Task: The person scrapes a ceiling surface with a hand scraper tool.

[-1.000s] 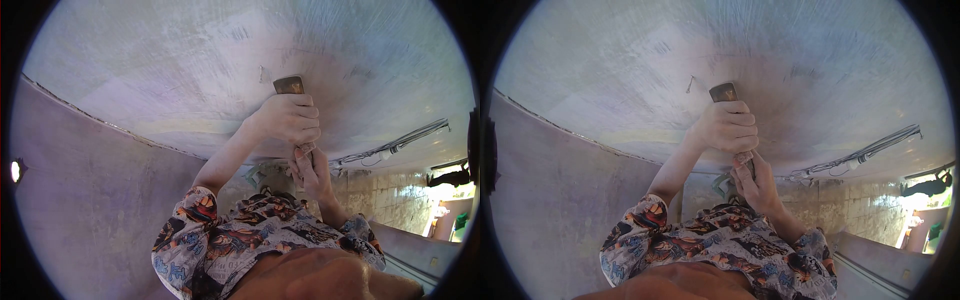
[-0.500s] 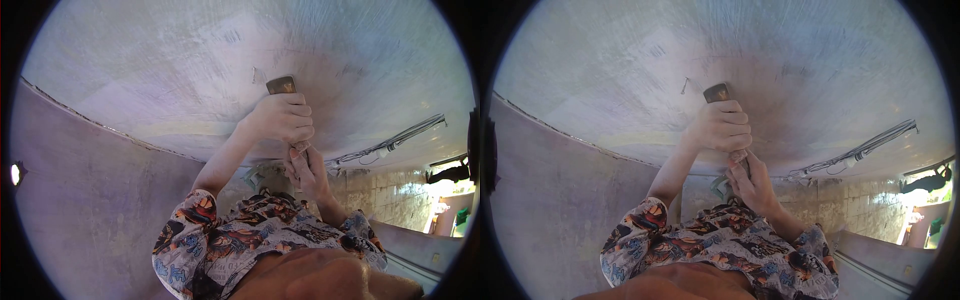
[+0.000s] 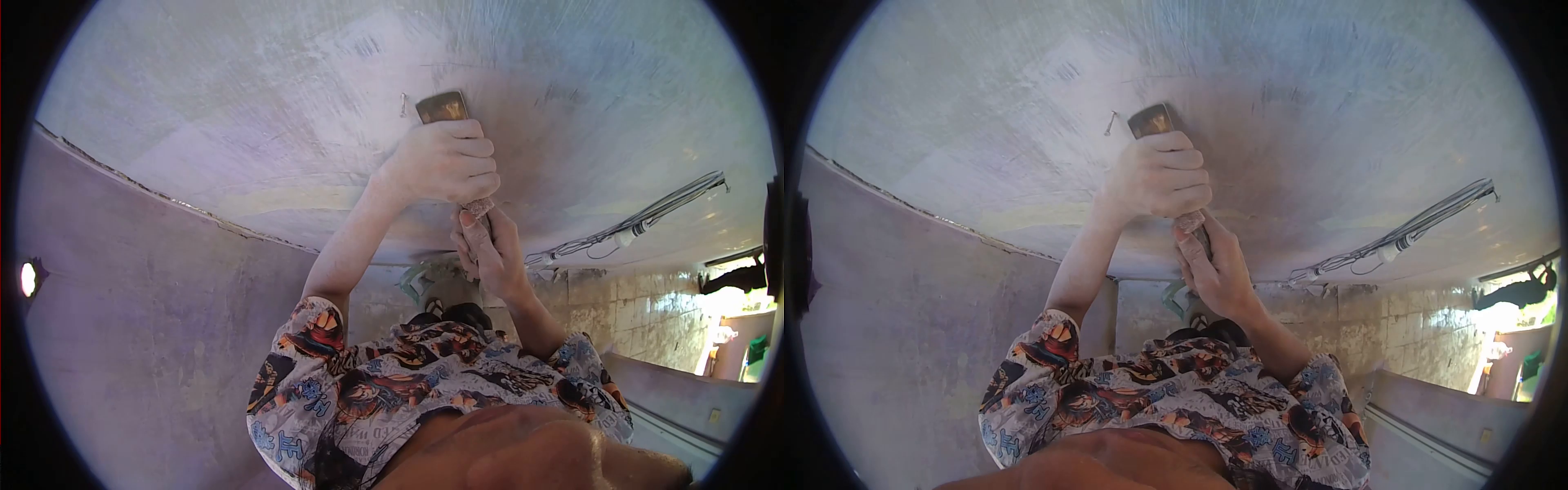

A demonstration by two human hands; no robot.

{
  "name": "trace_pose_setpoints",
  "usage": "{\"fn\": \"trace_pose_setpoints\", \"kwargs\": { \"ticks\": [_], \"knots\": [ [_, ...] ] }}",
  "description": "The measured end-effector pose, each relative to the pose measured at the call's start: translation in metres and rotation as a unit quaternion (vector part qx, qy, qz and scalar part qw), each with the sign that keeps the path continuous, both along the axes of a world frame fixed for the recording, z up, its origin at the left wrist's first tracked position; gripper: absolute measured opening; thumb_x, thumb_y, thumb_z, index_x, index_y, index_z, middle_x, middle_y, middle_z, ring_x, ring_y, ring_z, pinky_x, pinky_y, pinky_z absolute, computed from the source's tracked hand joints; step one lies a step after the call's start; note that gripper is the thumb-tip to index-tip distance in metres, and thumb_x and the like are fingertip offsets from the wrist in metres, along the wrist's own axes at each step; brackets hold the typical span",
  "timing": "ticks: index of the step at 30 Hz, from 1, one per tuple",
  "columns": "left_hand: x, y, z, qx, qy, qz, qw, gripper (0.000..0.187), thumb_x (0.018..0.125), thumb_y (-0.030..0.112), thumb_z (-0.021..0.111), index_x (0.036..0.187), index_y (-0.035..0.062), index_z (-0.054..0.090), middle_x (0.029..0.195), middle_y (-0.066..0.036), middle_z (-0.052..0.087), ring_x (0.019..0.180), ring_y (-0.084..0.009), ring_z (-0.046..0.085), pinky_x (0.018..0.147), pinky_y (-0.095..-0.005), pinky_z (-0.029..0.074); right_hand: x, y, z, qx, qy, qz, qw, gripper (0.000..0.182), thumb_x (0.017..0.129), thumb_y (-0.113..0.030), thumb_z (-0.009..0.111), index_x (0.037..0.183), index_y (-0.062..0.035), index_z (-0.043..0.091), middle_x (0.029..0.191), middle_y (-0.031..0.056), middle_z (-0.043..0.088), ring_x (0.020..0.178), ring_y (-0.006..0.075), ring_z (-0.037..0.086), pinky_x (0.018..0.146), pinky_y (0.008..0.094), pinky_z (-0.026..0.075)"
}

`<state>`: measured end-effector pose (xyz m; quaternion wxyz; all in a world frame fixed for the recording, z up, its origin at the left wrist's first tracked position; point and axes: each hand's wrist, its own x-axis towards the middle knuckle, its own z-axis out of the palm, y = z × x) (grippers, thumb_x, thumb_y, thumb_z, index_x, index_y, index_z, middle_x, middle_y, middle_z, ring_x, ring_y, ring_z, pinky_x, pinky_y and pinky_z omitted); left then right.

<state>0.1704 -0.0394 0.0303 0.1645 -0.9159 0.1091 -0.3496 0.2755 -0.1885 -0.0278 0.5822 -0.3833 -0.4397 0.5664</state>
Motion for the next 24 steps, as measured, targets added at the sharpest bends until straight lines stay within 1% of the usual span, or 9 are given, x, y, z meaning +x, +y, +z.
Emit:
{"fn": "trace_pose_setpoints", "kwargs": {
  "ticks": [3,5,11,15,18,21,22,23,24],
  "knots": [
    [-0.002,-0.001,-0.033,-0.007,0.016,-0.005,1.000,0.015,0.054,0.017,0.059,0.065,0.0145,0.050,0.063,0.006,0.042,0.065,-0.0120,0.051,0.065,-0.0267,0.045,0.006,-0.003,-0.025,-0.057,-0.015,0.006,0.998,0.021,0.103,-0.023,0.049,0.098,-0.0029,0.051,0.067,-0.0034,0.048,0.050,0.0035,0.041,0.045,0.0203,0.032],
    [-0.003,-0.005,-0.062,-0.037,0.085,0.032,0.995,0.015,0.063,0.018,0.063,0.076,0.0153,0.055,0.081,0.006,0.055,0.082,-0.0121,0.056,0.076,-0.0287,0.045,0.016,-0.002,-0.056,-0.049,-0.038,0.012,0.998,0.020,0.103,-0.023,0.049,0.099,-0.0031,0.052,0.067,-0.0035,0.047,0.050,0.0032,0.040,0.045,0.0201,0.031],
    [0.006,-0.034,-0.090,-0.059,0.188,0.072,0.978,0.022,0.081,0.019,0.061,0.101,0.0131,0.054,0.127,-0.001,0.053,0.124,-0.0180,0.047,0.098,-0.0398,0.039,0.046,-0.027,-0.083,-0.112,0.046,0.080,0.989,0.022,0.103,-0.026,0.049,0.104,-0.0041,0.051,0.069,-0.0032,0.045,0.048,0.0019,0.035,0.040,0.0189,0.026],
    [-0.009,-0.034,-0.083,-0.065,0.198,0.083,0.975,0.019,0.082,0.017,0.060,0.097,0.0106,0.052,0.124,-0.005,0.055,0.125,-0.0218,0.048,0.100,-0.0421,0.039,0.038,-0.015,-0.091,-0.118,0.118,0.117,0.979,0.026,0.103,-0.030,0.049,0.101,-0.0037,0.049,0.072,-0.0014,0.045,0.047,0.0018,0.034,0.037,0.0185,0.023],
    [-0.016,-0.043,-0.060,-0.211,0.172,0.051,0.961,0.022,0.076,0.010,0.065,0.093,0.0080,0.050,0.124,-0.007,0.055,0.125,-0.0259,0.048,0.103,-0.0440,0.037,0.044,-0.020,-0.085,-0.109,0.116,0.096,0.983,0.025,0.103,-0.029,0.048,0.101,-0.0033,0.049,0.073,-0.0005,0.046,0.047,0.0020,0.034,0.037,0.0184,0.023],
    [-0.028,-0.052,-0.052,-0.293,0.049,0.081,0.951,0.020,0.078,0.005,0.069,0.089,0.0080,0.053,0.115,-0.007,0.057,0.115,-0.0224,0.054,0.093,-0.0362,0.045,0.056,-0.027,-0.082,-0.080,0.112,0.085,0.987,0.030,0.101,-0.033,0.051,0.107,-0.0029,0.049,0.071,0.0014,0.046,0.045,0.0028,0.032,0.036,0.0184,0.022],
    [-0.029,-0.052,-0.070,-0.450,-0.135,0.054,0.881,0.018,0.080,0.002,0.069,0.088,0.0085,0.054,0.112,-0.007,0.057,0.106,-0.0179,0.056,0.082,-0.0303,0.045,0.059,-0.029,-0.085,-0.076,0.113,0.083,0.987,0.030,0.101,-0.033,0.051,0.107,-0.0029,0.049,0.071,0.0014,0.046,0.045,0.0028,0.032,0.036,0.0184,0.022],
    [-0.031,-0.052,-0.083,-0.579,-0.313,0.026,0.753,0.018,0.083,-0.002,0.068,0.087,0.0090,0.054,0.110,-0.008,0.057,0.096,-0.0133,0.059,0.072,-0.0245,0.046,0.062,-0.030,-0.086,-0.065,0.129,0.103,0.984,0.031,0.101,-0.033,0.052,0.107,-0.0028,0.049,0.071,0.0015,0.046,0.045,0.0030,0.032,0.036,0.0185,0.023],
    [-0.032,-0.051,-0.084,-0.579,-0.315,0.030,0.752,0.018,0.083,-0.002,0.068,0.087,0.0090,0.054,0.110,-0.008,0.057,0.096,-0.0133,0.059,0.072,-0.0245,0.046,0.063,-0.032,-0.086,-0.056,0.145,0.124,0.980,0.031,0.101,-0.033,0.052,0.107,-0.0027,0.050,0.070,0.0016,0.046,0.045,0.0031,0.033,0.036,0.0186,0.023]
  ]
}}
